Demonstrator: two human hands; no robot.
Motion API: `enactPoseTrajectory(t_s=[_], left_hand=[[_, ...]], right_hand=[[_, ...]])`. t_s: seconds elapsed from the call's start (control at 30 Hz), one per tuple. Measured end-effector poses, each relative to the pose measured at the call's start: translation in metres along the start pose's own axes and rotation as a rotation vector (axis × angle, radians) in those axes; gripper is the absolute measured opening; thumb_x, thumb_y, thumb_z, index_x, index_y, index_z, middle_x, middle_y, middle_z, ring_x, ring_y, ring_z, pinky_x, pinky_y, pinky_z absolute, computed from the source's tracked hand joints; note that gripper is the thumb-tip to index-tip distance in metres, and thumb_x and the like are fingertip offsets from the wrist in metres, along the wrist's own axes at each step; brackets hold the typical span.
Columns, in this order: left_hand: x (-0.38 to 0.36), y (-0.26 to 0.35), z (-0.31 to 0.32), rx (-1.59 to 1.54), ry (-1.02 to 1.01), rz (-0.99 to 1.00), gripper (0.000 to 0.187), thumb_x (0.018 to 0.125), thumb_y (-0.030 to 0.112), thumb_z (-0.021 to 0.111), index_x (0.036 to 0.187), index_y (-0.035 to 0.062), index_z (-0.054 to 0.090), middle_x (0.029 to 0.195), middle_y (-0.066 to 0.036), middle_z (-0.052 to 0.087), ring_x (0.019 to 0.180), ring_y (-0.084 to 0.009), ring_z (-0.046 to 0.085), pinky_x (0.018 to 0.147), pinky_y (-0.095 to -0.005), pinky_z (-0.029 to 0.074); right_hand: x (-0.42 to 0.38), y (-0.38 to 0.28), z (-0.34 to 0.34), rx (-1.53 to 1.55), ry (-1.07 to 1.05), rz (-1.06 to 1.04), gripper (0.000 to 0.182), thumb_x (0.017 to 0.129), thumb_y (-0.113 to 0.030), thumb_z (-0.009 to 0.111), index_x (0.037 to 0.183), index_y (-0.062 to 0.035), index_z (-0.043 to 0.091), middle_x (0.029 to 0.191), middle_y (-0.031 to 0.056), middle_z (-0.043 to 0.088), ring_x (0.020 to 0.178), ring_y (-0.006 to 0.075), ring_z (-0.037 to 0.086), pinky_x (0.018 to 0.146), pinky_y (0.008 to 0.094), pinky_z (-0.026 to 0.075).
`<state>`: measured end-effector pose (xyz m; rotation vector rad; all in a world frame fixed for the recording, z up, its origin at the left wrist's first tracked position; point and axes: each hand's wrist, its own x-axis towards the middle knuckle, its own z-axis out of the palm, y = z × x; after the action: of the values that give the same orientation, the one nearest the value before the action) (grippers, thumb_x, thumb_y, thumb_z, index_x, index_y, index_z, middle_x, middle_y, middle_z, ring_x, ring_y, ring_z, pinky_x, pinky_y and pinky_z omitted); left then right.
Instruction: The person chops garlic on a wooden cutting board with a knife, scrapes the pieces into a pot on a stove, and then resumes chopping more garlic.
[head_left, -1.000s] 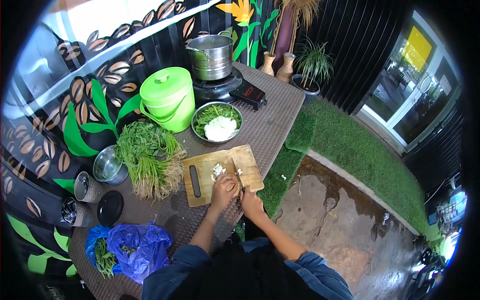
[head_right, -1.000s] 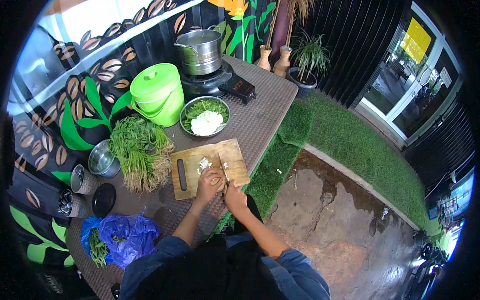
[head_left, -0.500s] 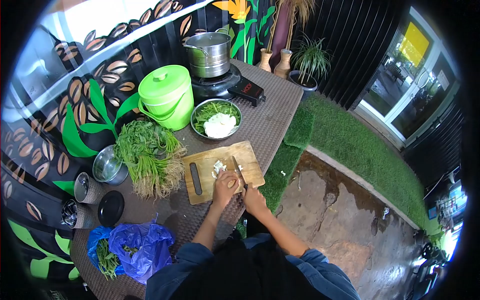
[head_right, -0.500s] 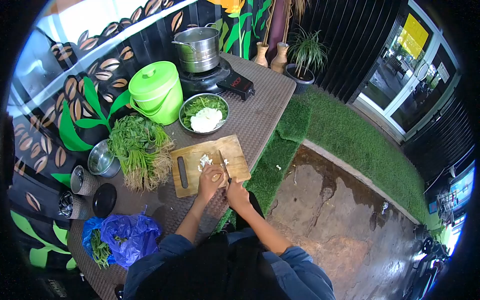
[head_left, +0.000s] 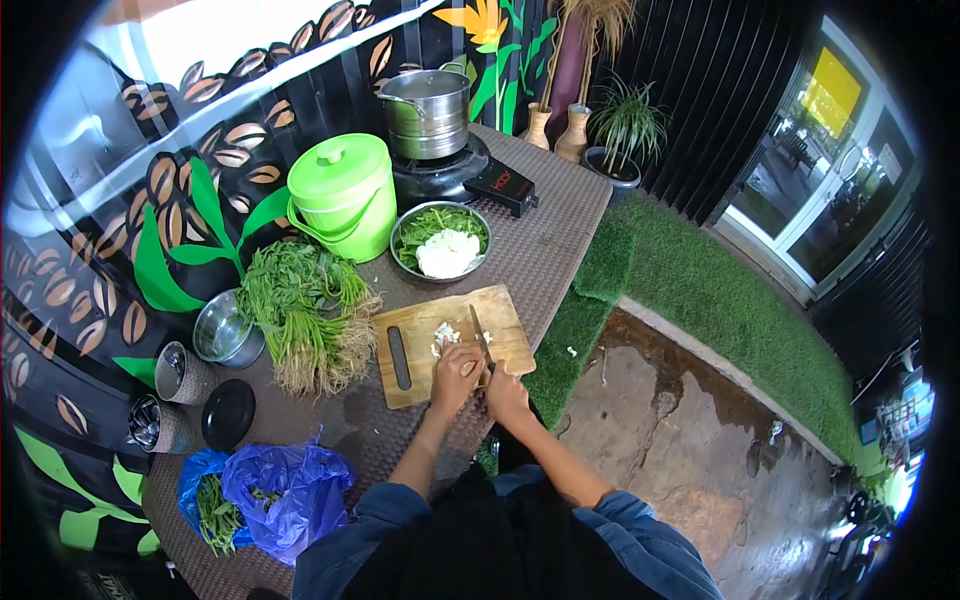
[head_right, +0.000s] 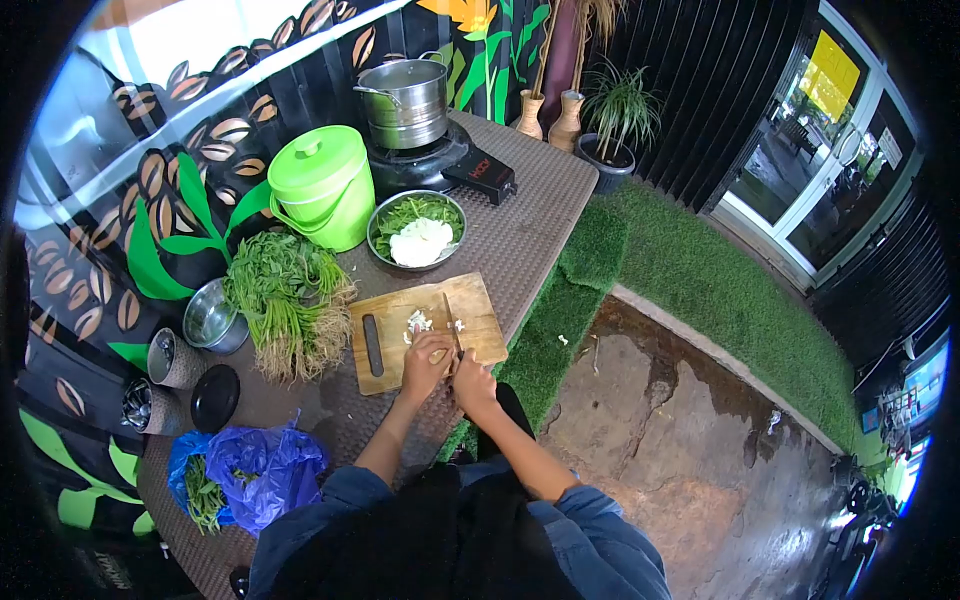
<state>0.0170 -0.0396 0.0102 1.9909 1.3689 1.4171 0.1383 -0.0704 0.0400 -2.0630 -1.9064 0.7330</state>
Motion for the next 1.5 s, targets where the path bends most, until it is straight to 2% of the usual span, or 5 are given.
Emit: enactPoseTrajectory(t_s=[0.6, 0.73, 0.93, 1.13, 1.5], left_hand=[[0.013, -0.045, -0.016, 0.161, 0.325, -0.165, 0.018, 0.083, 0.006, 0.062, 0.099, 0.0036, 0.069, 0.095, -0.014, 0.064, 0.092, -0.0298, 0.058, 0.081, -0.0389, 0.046], [0.036, -0.051, -0.024, 0.163, 0.036, -0.34, 0.022, 0.083, 0.01, 0.064, 0.102, 0.0014, 0.067, 0.098, -0.019, 0.063, 0.091, -0.0339, 0.06, 0.08, -0.0399, 0.046], [0.04, -0.059, -0.01, 0.136, -0.092, -0.181, 0.025, 0.072, 0.012, 0.077, 0.093, 0.0001, 0.07, 0.085, -0.016, 0.065, 0.073, -0.0289, 0.063, 0.065, -0.035, 0.049], [0.034, -0.016, -0.01, -0.028, -0.278, -0.161, 0.03, 0.069, 0.014, 0.078, 0.094, -0.0008, 0.069, 0.092, -0.019, 0.066, 0.086, -0.0332, 0.063, 0.075, -0.0394, 0.048], [0.023, -0.018, -0.006, 0.039, -0.162, -0.054, 0.022, 0.073, 0.008, 0.074, 0.093, 0.0008, 0.071, 0.091, -0.016, 0.069, 0.083, -0.0262, 0.065, 0.074, -0.0332, 0.05]], right_hand=[[-0.008, 0.016, -0.014, 0.031, -0.064, -0.029, 0.042, 0.097, -0.036, 0.039, 0.111, 0.0039, 0.043, 0.089, 0.0319, 0.062, 0.087, 0.0487, 0.06, 0.075, 0.0555, 0.049], [-0.011, 0.014, -0.004, -0.007, -0.011, -0.042, 0.036, 0.098, -0.035, 0.039, 0.107, 0.0003, 0.04, 0.086, 0.0289, 0.063, 0.08, 0.0454, 0.063, 0.07, 0.0525, 0.051], [-0.011, 0.016, -0.014, 0.036, -0.018, -0.012, 0.039, 0.097, -0.036, 0.039, 0.108, 0.002, 0.043, 0.083, 0.0309, 0.062, 0.079, 0.0483, 0.062, 0.07, 0.0552, 0.05], [0.001, 0.025, -0.022, -0.031, -0.006, -0.099, 0.04, 0.097, -0.037, 0.04, 0.109, 0.0014, 0.043, 0.091, 0.0288, 0.063, 0.086, 0.0449, 0.063, 0.073, 0.0525, 0.051], [0.016, 0.012, -0.066, -0.097, -0.144, -0.13, 0.041, 0.096, -0.035, 0.043, 0.106, 0.0038, 0.051, 0.097, 0.028, 0.063, 0.092, 0.0436, 0.062, 0.079, 0.0503, 0.049]])
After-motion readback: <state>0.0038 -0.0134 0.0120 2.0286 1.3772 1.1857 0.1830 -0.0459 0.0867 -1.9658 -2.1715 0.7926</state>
